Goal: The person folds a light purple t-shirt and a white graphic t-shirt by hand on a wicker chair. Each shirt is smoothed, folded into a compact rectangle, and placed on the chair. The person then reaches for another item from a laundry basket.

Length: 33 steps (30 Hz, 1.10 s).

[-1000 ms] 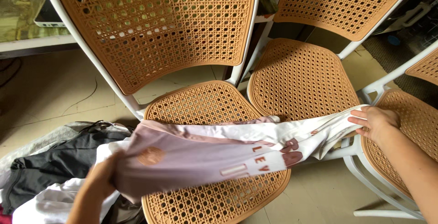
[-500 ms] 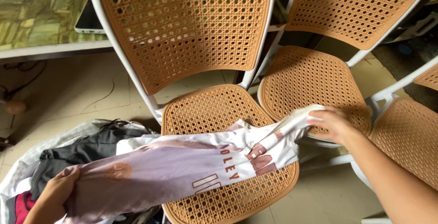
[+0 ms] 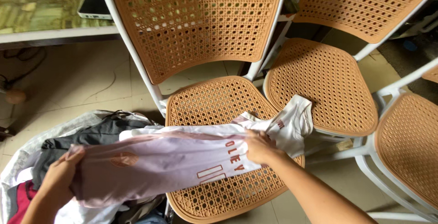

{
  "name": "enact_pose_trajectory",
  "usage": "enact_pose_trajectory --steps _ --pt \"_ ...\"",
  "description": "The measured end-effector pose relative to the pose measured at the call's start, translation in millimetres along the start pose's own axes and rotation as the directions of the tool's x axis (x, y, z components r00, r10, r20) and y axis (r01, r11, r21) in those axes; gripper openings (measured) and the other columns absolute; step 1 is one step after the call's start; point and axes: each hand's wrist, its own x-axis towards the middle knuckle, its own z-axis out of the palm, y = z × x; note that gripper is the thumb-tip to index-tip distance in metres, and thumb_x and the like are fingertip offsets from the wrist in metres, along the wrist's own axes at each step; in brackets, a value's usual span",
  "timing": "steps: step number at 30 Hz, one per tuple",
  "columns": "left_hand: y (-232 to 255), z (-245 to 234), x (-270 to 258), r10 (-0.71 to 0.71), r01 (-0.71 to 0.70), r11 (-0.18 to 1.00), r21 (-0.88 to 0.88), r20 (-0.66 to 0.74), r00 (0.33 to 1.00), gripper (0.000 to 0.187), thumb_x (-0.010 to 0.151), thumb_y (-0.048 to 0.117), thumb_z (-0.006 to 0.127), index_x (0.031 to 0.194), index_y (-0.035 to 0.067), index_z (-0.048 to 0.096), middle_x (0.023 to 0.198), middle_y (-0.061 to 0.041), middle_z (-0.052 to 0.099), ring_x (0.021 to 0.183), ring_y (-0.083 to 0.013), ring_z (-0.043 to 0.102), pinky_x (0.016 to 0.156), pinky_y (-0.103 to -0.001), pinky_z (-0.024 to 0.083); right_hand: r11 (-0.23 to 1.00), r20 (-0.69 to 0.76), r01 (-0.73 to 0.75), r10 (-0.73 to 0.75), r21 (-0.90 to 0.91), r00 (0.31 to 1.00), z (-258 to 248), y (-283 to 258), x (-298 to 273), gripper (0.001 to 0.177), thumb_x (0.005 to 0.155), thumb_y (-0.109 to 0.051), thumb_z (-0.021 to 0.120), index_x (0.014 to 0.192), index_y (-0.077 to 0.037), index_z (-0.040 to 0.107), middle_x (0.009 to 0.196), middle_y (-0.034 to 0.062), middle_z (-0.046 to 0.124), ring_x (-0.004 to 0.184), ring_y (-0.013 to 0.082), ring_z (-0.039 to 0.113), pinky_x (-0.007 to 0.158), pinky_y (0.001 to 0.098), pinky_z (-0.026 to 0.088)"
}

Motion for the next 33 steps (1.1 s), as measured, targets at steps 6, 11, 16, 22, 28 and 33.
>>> enact_pose_trajectory --steps 6,11,16,22,28,33 --pt "18 9 -28 0.085 -0.076 0.994 -0.081 0.116 0.990 0.035 0.108 0.024 0.048 0.140 0.014 0.058 0.121 -0.006 0.066 0.104 -0.0176 0.065 0.089 -0.040 0.056 0.806 0.295 -0.577 0.524 0.131 0.799 -102 -8 28 0.019 0.092 -0.016 0.066 0.108 -0.007 0.072 0.091 0.0120 0.073 0.086 0.0237 0.073 0.077 0.0402 0.060" --pt "18 10 -32 0.088 -0.075 0.990 -0.119 0.107 0.990 0.035 0.106 0.021 0.048 0.139 0.015 0.057 0.122 -0.005 0.065 0.103 -0.0155 0.066 0.088 -0.038 0.058 0.946 -0.011 -0.215 0.224 0.244 0.974 -126 4 54 0.056 0.066 -0.004 0.076 0.121 -0.009 0.072 0.116 0.0212 0.066 0.101 0.0322 0.066 0.089 0.0444 0.054" --pt "-5 -9 -23 0.100 -0.094 0.993 -0.072 0.092 0.991 0.029 0.110 0.023 0.053 0.136 0.013 0.065 0.112 -0.005 0.066 0.093 -0.0151 0.062 0.077 -0.034 0.052 0.835 0.383 -0.513 0.416 0.199 0.825 -78 5 40 0.059 0.080 -0.009 0.065 0.139 -0.014 0.063 0.119 0.0226 0.077 0.106 0.0318 0.076 0.097 0.0398 0.057" --pt "-30 -18 7 0.293 -0.294 0.953 0.072 0.026 0.956 0.028 0.109 0.023 0.056 0.127 0.007 0.069 0.103 -0.003 0.068 0.086 -0.0098 0.059 0.073 -0.025 0.047 0.954 0.167 -0.285 0.268 0.089 0.949 -22 13 -31 0.066 0.069 0.012 0.063 0.132 -0.008 0.063 0.129 0.0165 0.058 0.121 0.0344 0.056 0.098 0.0409 0.049" --pt "-50 -36 25 0.344 -0.281 0.912 0.300 -0.185 0.920 0.034 0.103 0.025 0.062 0.109 -0.006 0.075 0.095 -0.013 0.069 0.087 -0.0191 0.058 0.075 -0.035 0.046 0.818 0.434 -0.576 0.518 0.002 0.737 -63 20 -32 0.018 0.088 -0.001 0.062 0.101 -0.004 0.075 0.108 0.0115 0.068 0.100 0.0303 0.070 0.085 0.0403 0.059" --pt "-71 -39 31 0.315 -0.182 0.767 0.615 -0.114 0.942 0.042 0.101 0.031 0.055 0.110 -0.005 0.076 0.093 -0.028 0.076 0.085 -0.0342 0.071 0.079 -0.045 0.052 0.739 0.218 -0.649 0.614 0.180 0.759 -79 18 4 0.011 0.087 -0.004 0.064 0.092 -0.006 0.073 0.092 0.0103 0.076 0.086 0.0243 0.077 0.081 0.0403 0.063"
